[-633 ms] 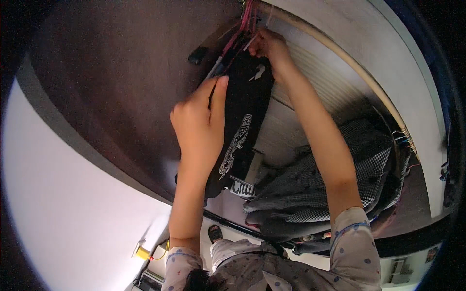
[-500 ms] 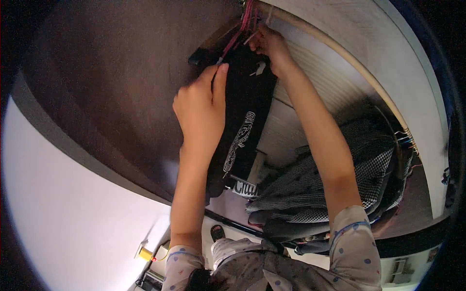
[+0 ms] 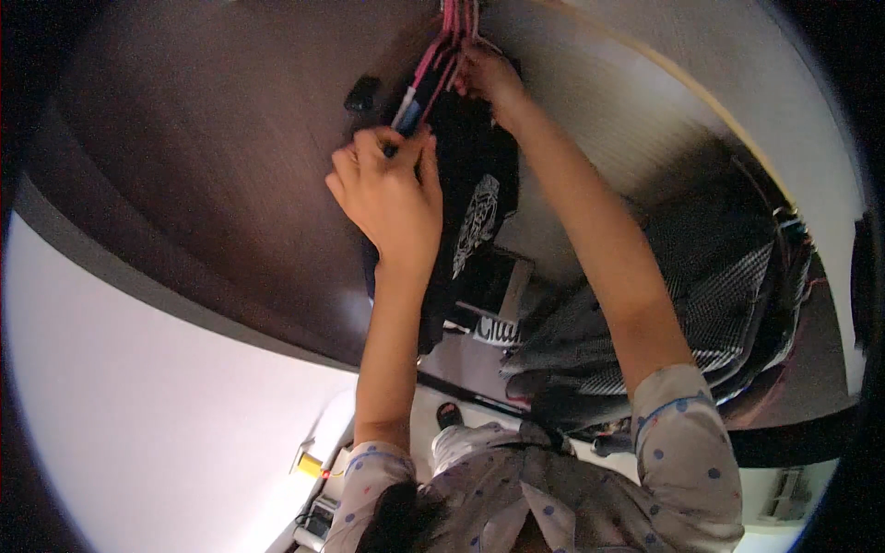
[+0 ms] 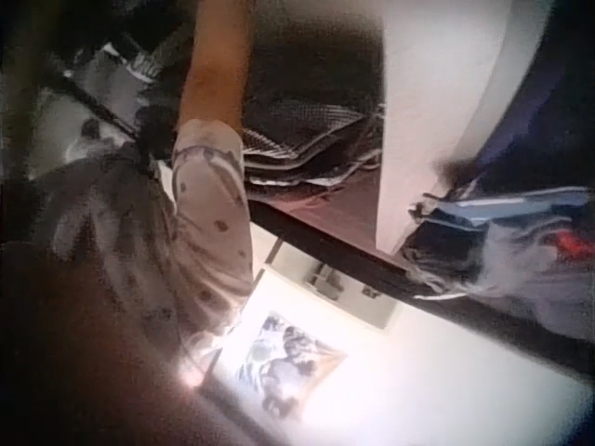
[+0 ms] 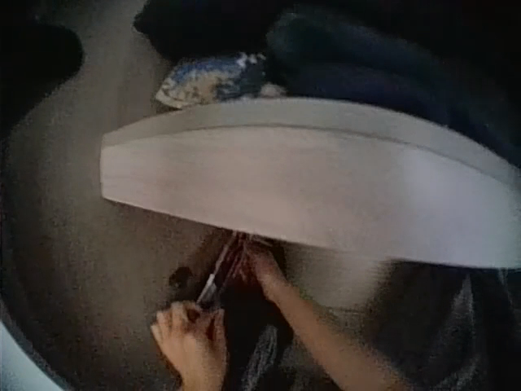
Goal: The person puts a jacket, pants, and a t-shirt onto hangers and hangs each item inside a wardrobe.
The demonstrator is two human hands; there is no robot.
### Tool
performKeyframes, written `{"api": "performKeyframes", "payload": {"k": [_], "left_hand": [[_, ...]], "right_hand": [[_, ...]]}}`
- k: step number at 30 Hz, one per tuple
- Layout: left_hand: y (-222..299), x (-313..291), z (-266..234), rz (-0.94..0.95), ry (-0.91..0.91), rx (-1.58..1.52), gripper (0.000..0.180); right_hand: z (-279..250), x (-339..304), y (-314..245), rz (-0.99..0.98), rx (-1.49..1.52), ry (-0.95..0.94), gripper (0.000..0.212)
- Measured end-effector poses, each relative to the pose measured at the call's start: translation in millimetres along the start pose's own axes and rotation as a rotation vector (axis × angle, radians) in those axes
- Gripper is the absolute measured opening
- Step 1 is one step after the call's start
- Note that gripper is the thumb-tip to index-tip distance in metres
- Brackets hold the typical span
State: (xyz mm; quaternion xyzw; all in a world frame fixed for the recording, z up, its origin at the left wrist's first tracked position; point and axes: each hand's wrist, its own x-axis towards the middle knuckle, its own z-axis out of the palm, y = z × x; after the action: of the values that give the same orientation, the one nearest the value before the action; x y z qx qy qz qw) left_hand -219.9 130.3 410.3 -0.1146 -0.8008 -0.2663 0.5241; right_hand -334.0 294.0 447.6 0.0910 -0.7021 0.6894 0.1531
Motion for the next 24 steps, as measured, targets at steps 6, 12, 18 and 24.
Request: {"api": "performKeyframes", "payload": {"k": [6, 12, 18, 24], "left_hand": [[-22, -17, 10, 0.065, -0.010, 0.004, 0.022], [-27, -41, -20, 0.089, -0.132, -0.101, 0.024], [-43, -82, -46, 0.110, -0.161, -0.113, 0.021], [-40, -215, -78, -0.150, -0.235, -0.080, 0.048]], "right_hand": [[14, 12, 21, 0.077, -0.043, 0.204, 0.042], [3, -57, 47, -0.461, 0.381, 0.273, 0.008], [-35, -207, 21, -0.055, 0.065, 0.048, 0.019], [-100, -353, -20, 0.207, -0.092, 0.042, 0.025]]}}
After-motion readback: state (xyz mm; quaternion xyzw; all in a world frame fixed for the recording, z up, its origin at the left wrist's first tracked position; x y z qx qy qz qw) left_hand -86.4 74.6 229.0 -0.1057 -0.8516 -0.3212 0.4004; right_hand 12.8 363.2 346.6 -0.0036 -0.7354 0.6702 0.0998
